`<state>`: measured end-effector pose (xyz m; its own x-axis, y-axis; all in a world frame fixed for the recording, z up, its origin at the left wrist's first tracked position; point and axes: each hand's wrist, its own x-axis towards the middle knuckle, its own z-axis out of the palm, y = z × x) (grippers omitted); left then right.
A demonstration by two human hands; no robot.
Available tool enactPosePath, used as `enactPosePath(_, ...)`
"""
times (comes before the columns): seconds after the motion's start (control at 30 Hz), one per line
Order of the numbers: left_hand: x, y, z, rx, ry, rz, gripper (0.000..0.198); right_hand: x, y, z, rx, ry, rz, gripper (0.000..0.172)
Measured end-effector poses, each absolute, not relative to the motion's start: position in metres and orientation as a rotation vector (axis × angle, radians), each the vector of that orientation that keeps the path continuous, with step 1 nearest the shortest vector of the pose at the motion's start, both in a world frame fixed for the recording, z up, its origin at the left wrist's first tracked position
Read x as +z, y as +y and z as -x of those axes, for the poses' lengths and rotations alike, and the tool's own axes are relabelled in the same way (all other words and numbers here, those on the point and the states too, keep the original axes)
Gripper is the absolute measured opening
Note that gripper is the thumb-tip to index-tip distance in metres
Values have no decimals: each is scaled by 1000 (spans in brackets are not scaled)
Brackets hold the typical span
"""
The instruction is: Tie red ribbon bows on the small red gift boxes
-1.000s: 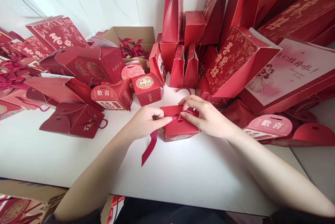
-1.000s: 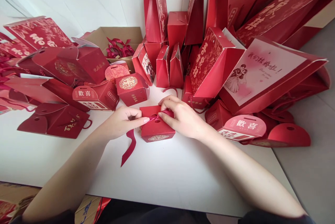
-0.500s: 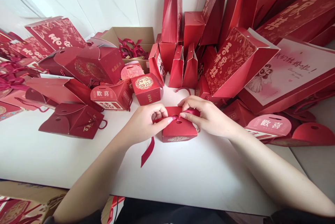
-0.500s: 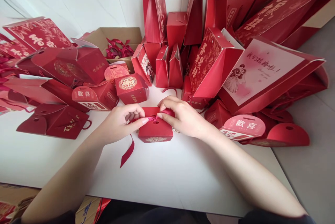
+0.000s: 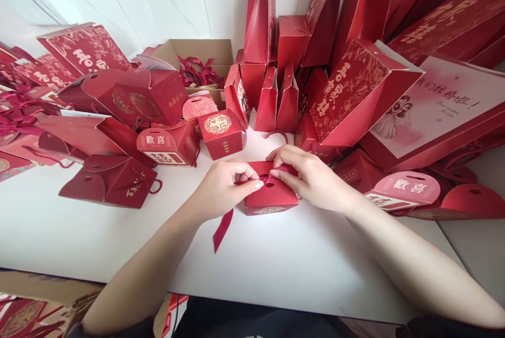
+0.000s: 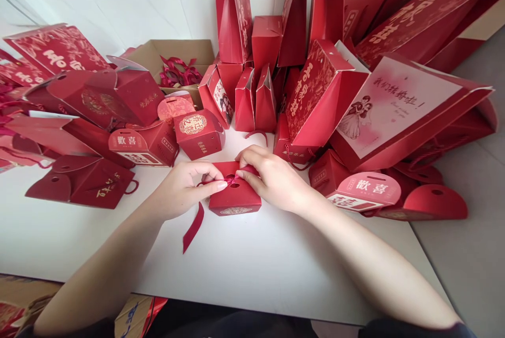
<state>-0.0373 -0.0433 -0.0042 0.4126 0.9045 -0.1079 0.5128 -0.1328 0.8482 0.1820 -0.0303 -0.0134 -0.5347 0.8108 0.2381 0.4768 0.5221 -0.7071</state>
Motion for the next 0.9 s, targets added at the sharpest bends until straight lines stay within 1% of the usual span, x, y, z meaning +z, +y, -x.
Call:
enactPosePath(0.2, 4, -45, 40, 528, 1298, -1829, 20, -16, -31, -180, 772, -2189, 1025, 11)
enactPosePath(0.33, 10, -43, 45, 452, 1328, -1781, 30, -12, -27, -186, 808, -2167, 972, 7)
enactPosePath(0.43, 12, -41, 51, 384, 1338, -1751, 37, -7, -25, -195, 950, -2198, 947, 5)
enactPosePath(0.5, 13, -39, 55, 350, 1326, -1753, 38, -3, -25, -200, 1112, -2171, 958, 4)
enactPosePath(0.6, 14, -38, 58, 282, 1262, -1722, 38, 0, -26, -203, 1401, -2002, 1030, 23)
enactPosePath(0.67, 14, -38, 59, 278, 1226, -1679, 37, -1, -26, -202, 1525, -1881, 1110, 29)
enactPosePath(0.77, 12, -37, 57, 343, 1254, -1665, 34, -4, -25, -199, 1484, -1875, 1282, 29)
enactPosePath(0.83, 10, -37, 54, 408, 1329, -1677, 32, -6, -24, -198, 1473, -1949, 1340, 38)
enactPosePath(0.9, 8, -38, 51, 458, 1396, -1677, 32, -8, -23, -198, 1543, -1988, 1316, 45)
